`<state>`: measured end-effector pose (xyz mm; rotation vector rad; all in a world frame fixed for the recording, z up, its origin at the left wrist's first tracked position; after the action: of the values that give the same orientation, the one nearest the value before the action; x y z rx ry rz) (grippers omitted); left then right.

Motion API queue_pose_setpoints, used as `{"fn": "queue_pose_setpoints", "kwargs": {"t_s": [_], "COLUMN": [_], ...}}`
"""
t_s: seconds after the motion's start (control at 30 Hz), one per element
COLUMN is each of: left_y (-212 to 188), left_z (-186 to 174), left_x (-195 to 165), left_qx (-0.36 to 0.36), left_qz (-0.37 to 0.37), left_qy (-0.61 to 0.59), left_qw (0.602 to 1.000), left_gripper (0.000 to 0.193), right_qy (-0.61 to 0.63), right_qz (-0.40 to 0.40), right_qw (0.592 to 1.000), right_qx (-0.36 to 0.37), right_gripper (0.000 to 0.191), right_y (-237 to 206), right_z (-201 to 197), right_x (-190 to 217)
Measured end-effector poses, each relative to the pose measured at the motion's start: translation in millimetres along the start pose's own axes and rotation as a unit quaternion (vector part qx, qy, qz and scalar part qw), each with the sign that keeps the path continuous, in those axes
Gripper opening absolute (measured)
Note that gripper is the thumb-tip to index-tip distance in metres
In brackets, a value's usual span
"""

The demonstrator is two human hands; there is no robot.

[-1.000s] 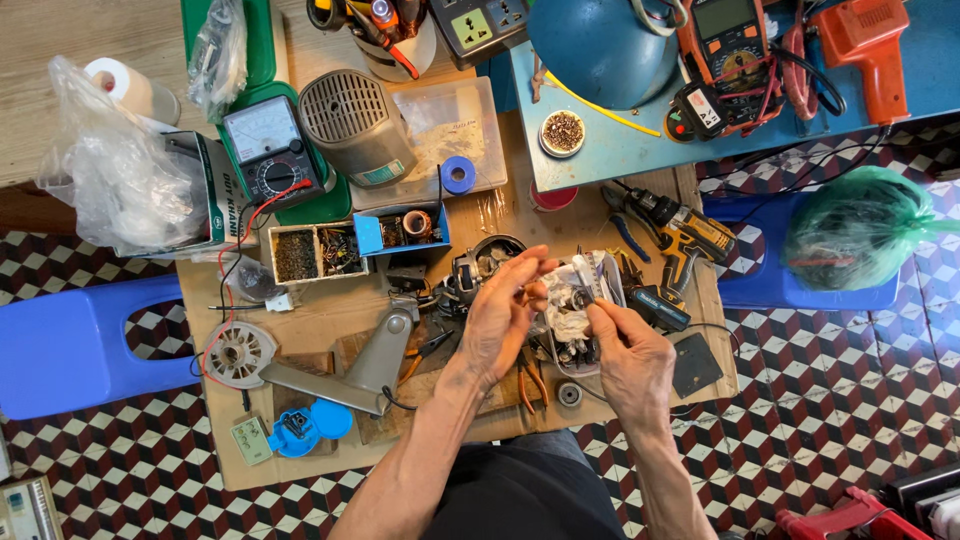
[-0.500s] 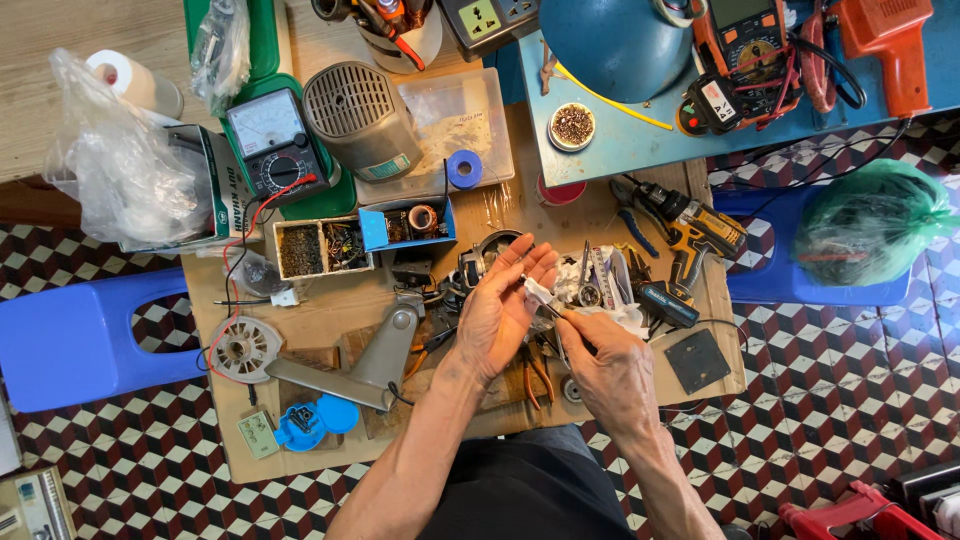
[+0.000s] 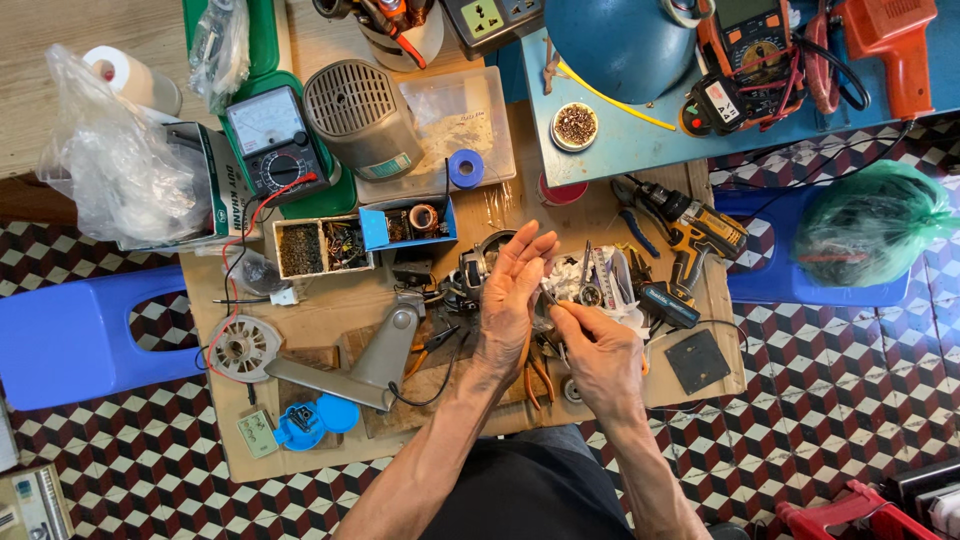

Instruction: The person disassembles a small cylindrical electrical component, removes internal parts, and wipes them with a cloth. They then use a flashlight to inspect the interior and a screwdriver to adjust internal elements before reassembling the component.

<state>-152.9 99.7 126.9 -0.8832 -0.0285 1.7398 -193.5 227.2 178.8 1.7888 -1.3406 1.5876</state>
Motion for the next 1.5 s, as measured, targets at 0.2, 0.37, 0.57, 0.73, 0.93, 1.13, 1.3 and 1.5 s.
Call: {"fn": "queue_pose_setpoints", "kwargs": {"t_s": [0.2, 0.37, 0.57, 0.73, 0.93, 1.13, 1.3, 1.5], "left_y": [0, 1, 3, 4, 4, -2, -11, -19], "left_z": [18, 20, 22, 18, 0, -2, 8, 23], "left_x": [-3, 3, 7, 6, 14, 27, 28, 23], "left_qx": [0.046, 0.051, 0.074, 0.058, 0.023, 0.014, 0.061, 0.132], "left_qz": [-0.006, -0.043, -0.075, -0.11, -0.185, -0.198, -0.209, -0.229], "left_qy": [0.043, -0.015, -0.098, -0.046, -0.003, -0.07, -0.104, -0.119], "left_qw": [0.998, 0.998, 0.99, 0.991, 0.983, 0.978, 0.971, 0.957], "left_gripper": [0.055, 0.054, 0.051, 0.048, 0.044, 0.04, 0.044, 0.049], "right_qy": [0.293, 0.259, -0.206, -0.284, -0.339, -0.12, 0.23, 0.451], "right_qz": [0.139, 0.161, -0.279, -0.3, -0.365, -0.118, 0.109, 0.169], "right_qw": [0.944, 0.952, 0.937, 0.91, 0.866, 0.985, 0.967, 0.873], "right_qx": [0.057, 0.023, -0.049, -0.04, -0.043, -0.048, -0.002, 0.08], "right_gripper": [0.027, 0.024, 0.017, 0.015, 0.015, 0.018, 0.022, 0.025], "right_y": [3, 0, -9, -5, -7, 2, 2, -2], "right_z": [10, 9, -8, -6, -10, -17, -3, 7], "right_x": [-34, -39, 40, 49, 63, 22, -26, -33]}}
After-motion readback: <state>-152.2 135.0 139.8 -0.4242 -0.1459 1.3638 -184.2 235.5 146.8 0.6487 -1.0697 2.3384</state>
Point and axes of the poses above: each hand's wrist, its own y-axis towards the middle knuckle, its own z-axis out of the palm, x = y × z, the point moved 8 cm from there along y, towards the middle knuckle, and after that the axes turned 14 degrees about -z, right-handed, at the moved point
